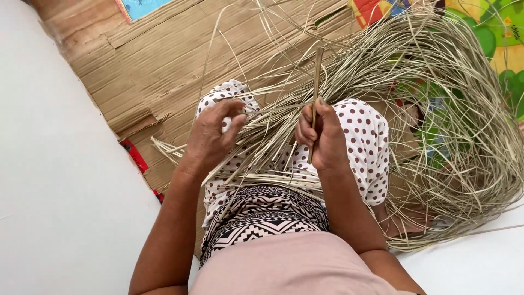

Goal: Weaving natural fibers together using a small wooden tool to form a braided structure.

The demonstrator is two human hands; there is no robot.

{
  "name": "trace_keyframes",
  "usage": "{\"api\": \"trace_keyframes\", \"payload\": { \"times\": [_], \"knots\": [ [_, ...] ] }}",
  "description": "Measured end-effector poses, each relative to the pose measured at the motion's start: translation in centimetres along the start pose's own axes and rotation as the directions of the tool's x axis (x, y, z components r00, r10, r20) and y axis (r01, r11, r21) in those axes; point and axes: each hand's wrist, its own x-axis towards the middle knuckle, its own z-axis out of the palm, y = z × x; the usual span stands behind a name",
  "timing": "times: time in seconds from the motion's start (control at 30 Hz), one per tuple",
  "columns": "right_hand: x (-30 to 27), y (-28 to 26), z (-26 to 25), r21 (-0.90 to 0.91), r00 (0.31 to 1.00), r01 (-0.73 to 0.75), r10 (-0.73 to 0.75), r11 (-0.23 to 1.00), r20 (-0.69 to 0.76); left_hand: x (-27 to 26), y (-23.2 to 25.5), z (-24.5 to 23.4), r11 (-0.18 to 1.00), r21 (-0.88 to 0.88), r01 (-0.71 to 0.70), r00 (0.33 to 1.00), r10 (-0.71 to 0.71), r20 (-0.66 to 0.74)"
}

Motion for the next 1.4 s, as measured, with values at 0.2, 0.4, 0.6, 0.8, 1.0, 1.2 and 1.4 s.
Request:
{"api": "trace_keyframes", "payload": {
  "times": [0.2, 0.4, 0.6, 0.8, 1.0, 1.2, 1.4],
  "knots": [
    [-0.6, 1.9, 1.7, -0.184, 0.989, 0.129, -0.141, 0.974, -0.050, 1.8, 6.6, 3.5, 0.977, 0.085, -0.195, 0.980, 0.198, -0.034],
    [-1.0, 2.1, 2.5, -0.166, 0.988, 0.144, -0.152, 0.976, -0.037, 2.3, 7.5, 4.7, 0.983, -0.103, -0.150, 0.981, 0.135, -0.141],
    [-1.1, 1.8, 1.5, 0.165, 0.969, -0.224, 0.202, 0.961, 0.139, 1.5, 7.1, 2.9, 0.994, -0.103, -0.041, 0.994, 0.030, -0.106],
    [0.2, 1.3, -0.6, 0.204, 0.944, -0.276, 0.225, 0.939, 0.243, 0.7, 6.6, 0.9, 0.992, -0.123, -0.015, 0.993, 0.001, -0.119],
    [0.5, -0.8, -1.1, 0.200, 0.954, -0.243, 0.196, 0.949, 0.227, 0.1, 4.9, 0.4, 0.981, -0.182, 0.065, 0.988, -0.089, -0.126],
    [2.7, 1.2, -4.1, -0.282, 0.962, -0.145, 0.201, 0.948, 0.183, 0.5, 2.6, -0.8, 0.885, -0.392, 0.251, 0.956, -0.290, -0.041],
    [0.6, 1.4, -0.7, -0.469, 0.878, -0.078, 0.284, 0.880, 0.385, 2.8, 3.3, -0.1, 0.734, -0.625, 0.266, 0.932, -0.361, -0.028]
  ]
}}
